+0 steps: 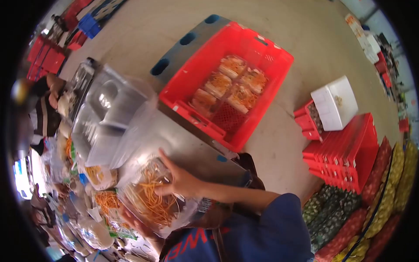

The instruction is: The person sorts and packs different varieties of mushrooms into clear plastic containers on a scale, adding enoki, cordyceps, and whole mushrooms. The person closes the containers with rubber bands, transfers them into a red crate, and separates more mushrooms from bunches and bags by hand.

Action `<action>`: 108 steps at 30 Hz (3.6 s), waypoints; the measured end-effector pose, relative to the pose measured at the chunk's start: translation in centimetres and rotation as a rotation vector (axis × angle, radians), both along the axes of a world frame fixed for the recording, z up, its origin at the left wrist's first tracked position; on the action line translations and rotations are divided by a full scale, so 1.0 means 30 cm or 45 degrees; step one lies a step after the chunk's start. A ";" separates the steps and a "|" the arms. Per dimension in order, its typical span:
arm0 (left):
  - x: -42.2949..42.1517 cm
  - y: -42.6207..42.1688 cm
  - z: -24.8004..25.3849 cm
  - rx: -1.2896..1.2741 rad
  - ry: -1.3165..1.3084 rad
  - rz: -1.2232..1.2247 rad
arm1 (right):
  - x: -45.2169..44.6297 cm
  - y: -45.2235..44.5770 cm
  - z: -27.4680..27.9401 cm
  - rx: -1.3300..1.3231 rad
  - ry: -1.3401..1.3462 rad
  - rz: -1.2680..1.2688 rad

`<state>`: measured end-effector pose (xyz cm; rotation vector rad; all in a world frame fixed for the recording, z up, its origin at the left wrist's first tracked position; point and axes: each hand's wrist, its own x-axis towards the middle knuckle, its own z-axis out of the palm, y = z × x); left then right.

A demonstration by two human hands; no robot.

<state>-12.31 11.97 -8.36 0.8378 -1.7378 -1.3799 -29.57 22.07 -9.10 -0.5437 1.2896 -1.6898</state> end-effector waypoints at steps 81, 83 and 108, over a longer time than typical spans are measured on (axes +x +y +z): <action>0.767 0.018 -0.295 -0.071 -1.720 0.728 | -0.117 -1.002 0.108 0.383 2.399 0.942; 0.784 0.020 -0.313 0.144 -1.558 0.740 | -0.174 -1.035 0.108 0.499 2.018 1.001; 0.926 0.228 -0.241 0.501 1.706 1.153 | -0.180 -0.698 0.148 -0.759 2.180 0.080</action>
